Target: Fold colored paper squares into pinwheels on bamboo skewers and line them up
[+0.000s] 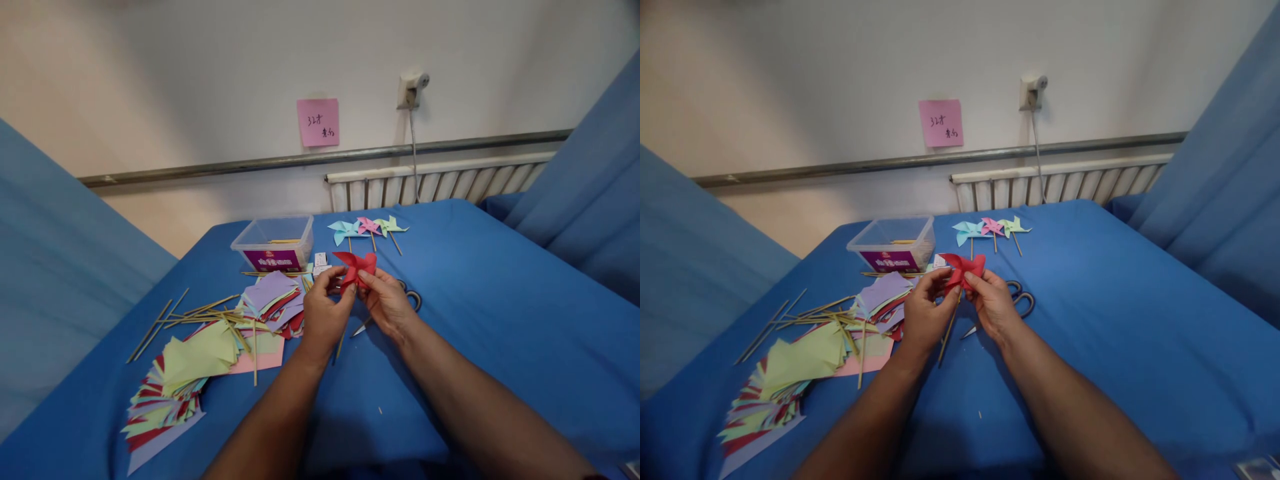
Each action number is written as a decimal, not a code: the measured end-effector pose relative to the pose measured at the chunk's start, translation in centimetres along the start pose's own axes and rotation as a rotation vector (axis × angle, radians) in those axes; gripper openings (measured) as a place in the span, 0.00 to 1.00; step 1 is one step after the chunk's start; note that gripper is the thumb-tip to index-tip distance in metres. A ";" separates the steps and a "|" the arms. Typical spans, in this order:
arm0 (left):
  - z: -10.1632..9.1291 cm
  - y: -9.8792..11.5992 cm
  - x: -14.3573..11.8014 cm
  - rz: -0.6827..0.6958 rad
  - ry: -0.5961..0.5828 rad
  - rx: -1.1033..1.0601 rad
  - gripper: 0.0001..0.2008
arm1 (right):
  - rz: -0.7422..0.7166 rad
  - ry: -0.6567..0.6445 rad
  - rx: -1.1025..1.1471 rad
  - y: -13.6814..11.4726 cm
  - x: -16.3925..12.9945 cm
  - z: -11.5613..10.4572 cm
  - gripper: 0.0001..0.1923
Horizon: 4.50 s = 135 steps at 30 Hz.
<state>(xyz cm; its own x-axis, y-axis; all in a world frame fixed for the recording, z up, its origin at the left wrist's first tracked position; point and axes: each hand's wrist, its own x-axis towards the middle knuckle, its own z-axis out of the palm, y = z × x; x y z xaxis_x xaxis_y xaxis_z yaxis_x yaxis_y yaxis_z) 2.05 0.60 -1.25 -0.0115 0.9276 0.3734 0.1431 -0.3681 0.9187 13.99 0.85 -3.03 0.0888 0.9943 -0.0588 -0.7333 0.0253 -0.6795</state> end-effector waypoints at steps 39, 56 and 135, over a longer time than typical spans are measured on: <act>-0.4 0.5 1.0 -0.589 -0.067 -0.695 0.13 | -0.006 -0.118 -0.111 0.5 -0.5 0.2 0.12; -0.3 0.5 1.2 -0.501 -0.086 -0.579 0.13 | -0.037 -0.027 -0.160 0.4 0.0 -0.3 0.12; -1.1 0.8 1.1 -0.707 -0.288 -0.607 0.13 | 0.116 -0.154 -0.060 -2.5 1.3 -2.2 0.18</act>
<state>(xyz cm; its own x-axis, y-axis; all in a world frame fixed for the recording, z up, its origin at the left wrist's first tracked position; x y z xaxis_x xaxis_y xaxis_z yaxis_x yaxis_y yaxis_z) 1.09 1.27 0.01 0.3556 0.8974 -0.2612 -0.3390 0.3843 0.8587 17.39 1.87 -3.01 -0.1014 0.9944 -0.0298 -0.6905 -0.0919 -0.7175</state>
